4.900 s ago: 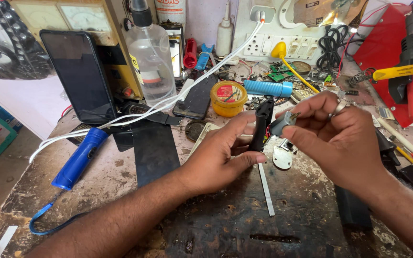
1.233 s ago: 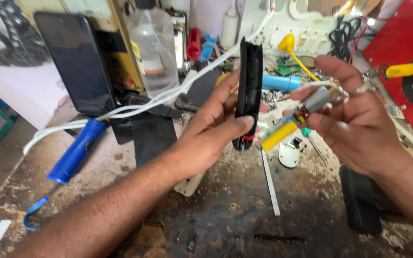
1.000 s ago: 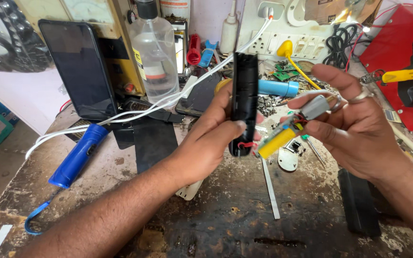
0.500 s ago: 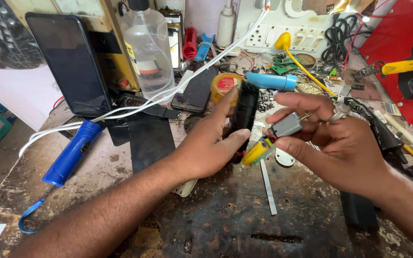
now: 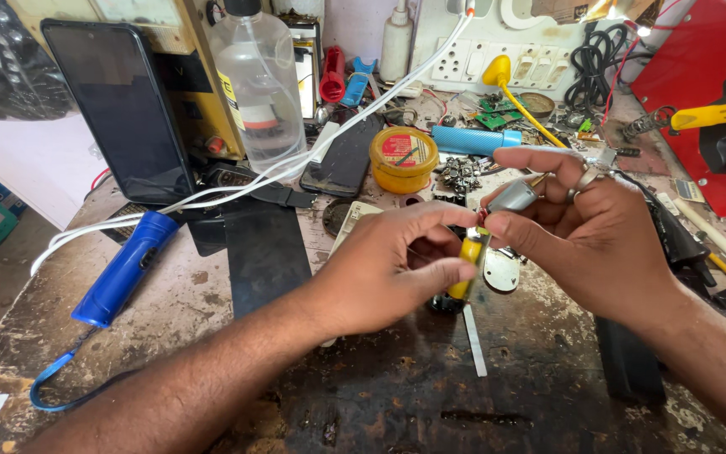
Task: The person unscrews the back cover of a black handheld electronic device, removes the cover, and then uses tweezers to detach a ribbon cable from the circuit board. They remove the battery and a small metal component, then reinsert the battery and metal component into the device housing.
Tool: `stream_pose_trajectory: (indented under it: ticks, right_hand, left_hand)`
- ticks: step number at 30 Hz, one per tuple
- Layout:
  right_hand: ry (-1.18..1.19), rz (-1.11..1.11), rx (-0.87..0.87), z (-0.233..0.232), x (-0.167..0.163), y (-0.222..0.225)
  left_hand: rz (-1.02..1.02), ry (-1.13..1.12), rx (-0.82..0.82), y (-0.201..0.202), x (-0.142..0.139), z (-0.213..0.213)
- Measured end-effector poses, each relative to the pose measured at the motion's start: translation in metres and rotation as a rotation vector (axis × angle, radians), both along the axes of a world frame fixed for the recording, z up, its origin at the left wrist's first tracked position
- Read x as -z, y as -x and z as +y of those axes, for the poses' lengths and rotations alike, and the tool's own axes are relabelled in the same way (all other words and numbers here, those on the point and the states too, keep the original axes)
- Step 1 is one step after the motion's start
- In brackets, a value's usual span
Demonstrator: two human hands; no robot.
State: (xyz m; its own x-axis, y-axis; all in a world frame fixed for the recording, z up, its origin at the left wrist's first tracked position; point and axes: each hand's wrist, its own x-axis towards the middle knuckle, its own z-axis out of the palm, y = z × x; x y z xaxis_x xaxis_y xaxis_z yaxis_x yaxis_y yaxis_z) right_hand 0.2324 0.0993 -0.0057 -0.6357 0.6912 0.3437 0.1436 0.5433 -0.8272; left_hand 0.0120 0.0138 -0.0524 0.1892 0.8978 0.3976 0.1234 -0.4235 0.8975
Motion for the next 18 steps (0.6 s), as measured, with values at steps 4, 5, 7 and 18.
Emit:
stream_pose_trajectory:
  ticks: [4,5,7,18]
  right_hand:
    - [-0.054,0.041,-0.108,-0.002,-0.003,0.002]
    - [-0.085,0.044,-0.131,-0.002,-0.004,0.002]
    - [-0.084,0.029,-0.092,-0.002,-0.004,0.001]
    - [-0.05,0.006,-0.081,0.002,-0.004,0.006]
  left_hand:
    - [-0.071,-0.01,0.011,-0.001,-0.003,-0.002]
    - [-0.031,-0.011,-0.032,0.0,-0.004,-0.003]
    - [0.049,-0.013,-0.119,0.001,-0.006,-0.007]
    - [-0.181,0.102,0.041,0.001,0.011,0.01]
